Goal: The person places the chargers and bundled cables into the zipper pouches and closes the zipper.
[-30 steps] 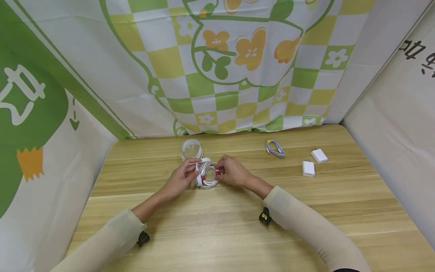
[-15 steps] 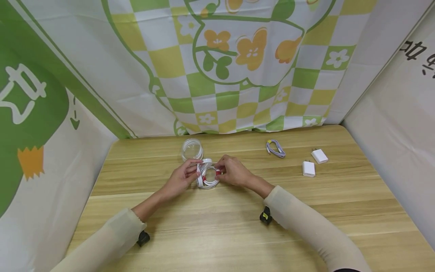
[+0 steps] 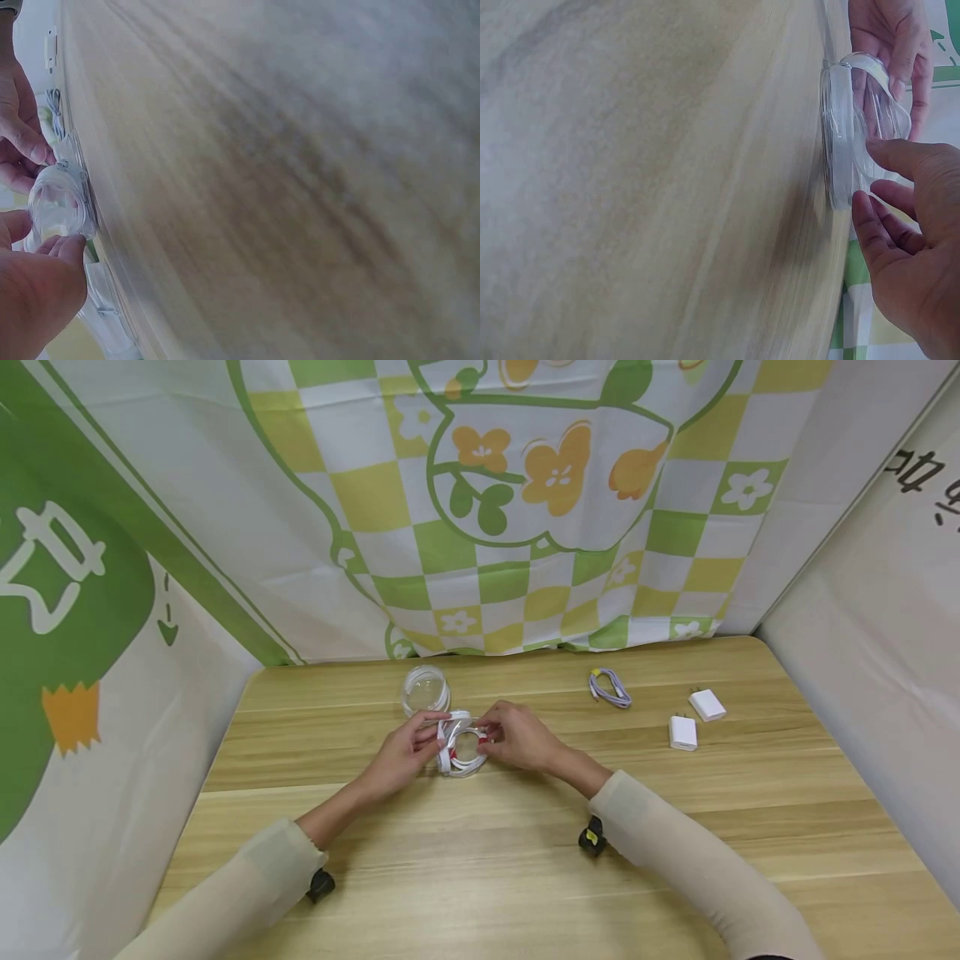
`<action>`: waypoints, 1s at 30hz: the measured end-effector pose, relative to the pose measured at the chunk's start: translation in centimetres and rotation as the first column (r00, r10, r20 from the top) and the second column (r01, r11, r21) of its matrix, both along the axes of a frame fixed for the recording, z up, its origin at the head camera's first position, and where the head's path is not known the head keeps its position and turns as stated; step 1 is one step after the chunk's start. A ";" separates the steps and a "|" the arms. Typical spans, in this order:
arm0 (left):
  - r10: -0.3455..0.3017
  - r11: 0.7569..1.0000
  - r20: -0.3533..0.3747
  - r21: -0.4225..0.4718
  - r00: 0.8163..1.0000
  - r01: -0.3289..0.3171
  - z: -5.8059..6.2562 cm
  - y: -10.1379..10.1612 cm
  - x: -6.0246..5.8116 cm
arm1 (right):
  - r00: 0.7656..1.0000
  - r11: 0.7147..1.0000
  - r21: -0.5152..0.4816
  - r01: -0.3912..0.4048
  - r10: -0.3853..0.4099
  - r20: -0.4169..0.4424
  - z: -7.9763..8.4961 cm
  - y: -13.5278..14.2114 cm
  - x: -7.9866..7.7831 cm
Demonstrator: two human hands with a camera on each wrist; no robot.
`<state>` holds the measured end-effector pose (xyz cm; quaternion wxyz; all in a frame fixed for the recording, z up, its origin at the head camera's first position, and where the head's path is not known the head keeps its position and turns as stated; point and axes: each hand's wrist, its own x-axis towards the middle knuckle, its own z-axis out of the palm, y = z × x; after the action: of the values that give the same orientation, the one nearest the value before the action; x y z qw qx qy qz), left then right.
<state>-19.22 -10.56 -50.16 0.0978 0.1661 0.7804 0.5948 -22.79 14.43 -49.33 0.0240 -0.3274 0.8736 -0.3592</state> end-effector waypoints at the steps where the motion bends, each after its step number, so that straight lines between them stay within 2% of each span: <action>1: 0.002 1.000 0.001 -0.004 1.000 -0.002 0.0 0.0 0.0 | 1.000 1.000 -0.005 -0.004 0.004 0.007 0.1 0.1 0.0; 11: 0.004 1.000 0.020 -0.019 1.000 -0.004 0.0 0.0 -0.1 | 0.996 0.998 -0.042 -0.048 0.051 0.067 0.8 1.5 -0.1; 18: 0.006 1.000 0.004 -0.007 1.000 -0.006 -0.1 0.1 0.0 | 0.990 0.994 -0.093 -0.065 0.076 0.121 1.7 3.2 -0.1; 24: 0.002 1.000 0.010 -0.005 1.000 -0.002 -0.3 -0.1 -0.1 | 0.989 0.987 -0.146 -0.065 0.083 0.125 2.3 4.9 -0.7; 30: 0.003 1.000 0.039 -0.007 0.999 -0.003 -0.2 -0.1 -0.1 | 0.991 0.989 -0.132 -0.070 0.085 0.107 2.8 7.0 -1.0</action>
<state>-19.34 -10.65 -50.32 0.1127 0.1530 0.7806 0.5954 -23.80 21.38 -46.54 0.0660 -0.3413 0.8327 -0.4310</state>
